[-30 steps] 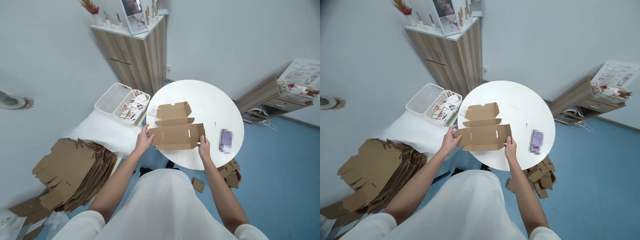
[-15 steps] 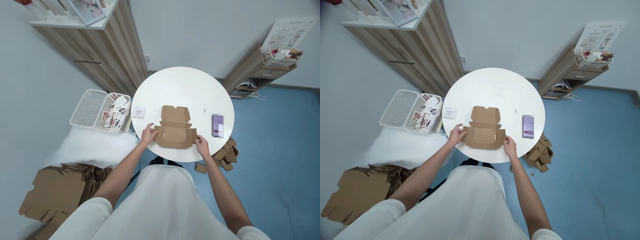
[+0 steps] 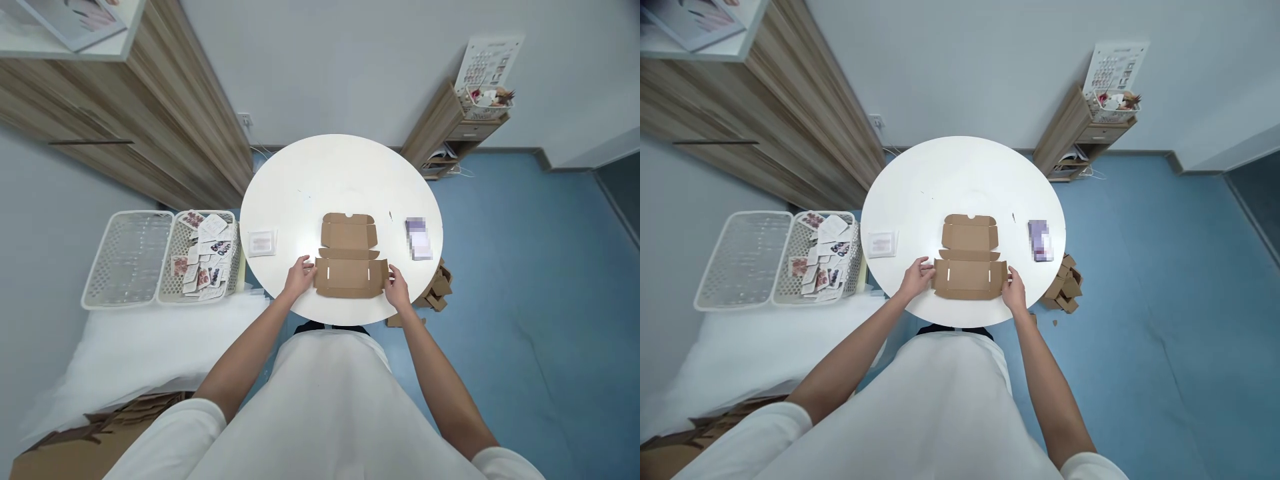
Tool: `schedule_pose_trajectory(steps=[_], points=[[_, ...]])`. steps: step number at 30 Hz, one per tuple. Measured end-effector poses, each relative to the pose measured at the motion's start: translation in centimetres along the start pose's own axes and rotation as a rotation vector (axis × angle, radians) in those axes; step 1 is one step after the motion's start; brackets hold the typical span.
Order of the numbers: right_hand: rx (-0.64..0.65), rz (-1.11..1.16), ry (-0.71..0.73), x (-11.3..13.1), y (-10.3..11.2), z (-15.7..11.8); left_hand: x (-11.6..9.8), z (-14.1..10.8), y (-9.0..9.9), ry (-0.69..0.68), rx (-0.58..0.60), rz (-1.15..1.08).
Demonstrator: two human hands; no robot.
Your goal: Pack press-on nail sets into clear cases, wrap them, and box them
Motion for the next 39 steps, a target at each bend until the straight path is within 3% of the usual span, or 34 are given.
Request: schedule_pose_trajectory(steps=[6,12,17,24,28,32,39], points=[[-0.024,-0.12,0.045,1.4,0.2,1.2,-2.0,-2.2,1.0,-0.27,-0.108,0.33],[0.056,-0.14,0.098,3.8,0.5,5.7,-4.5,-4.9,-2.5,-0.524,0.11,0.584],[0.211,-0.02,0.053,4.9,-0.2,10.3,-5.1,-4.4,-5.2,-0.45,0.136,0.689],[0.319,0.072,0.022,4.4,-2.2,14.5,-5.2,-3.8,-7.1,-0.372,0.137,0.782],[0.342,0.003,0.036,4.3,-2.9,15.0,-5.3,-3.6,-7.6,-0.351,0.116,0.793],[0.306,-0.11,0.062,4.8,-2.5,14.4,-6.0,-3.2,-7.1,-0.364,0.008,0.733],[0.357,-0.261,0.102,6.0,-1.5,13.0,-7.0,-1.2,-6.3,-0.325,-0.029,0.914]])
Point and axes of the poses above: each hand's wrist, its own z-axis towards the middle knuckle, its own y-axis out of the back of the hand, x = y × z, the point moved 3 cm from there along z, towards the middle knuckle, and after that the axes turned 8 degrees about z, right-handed, at the moved point
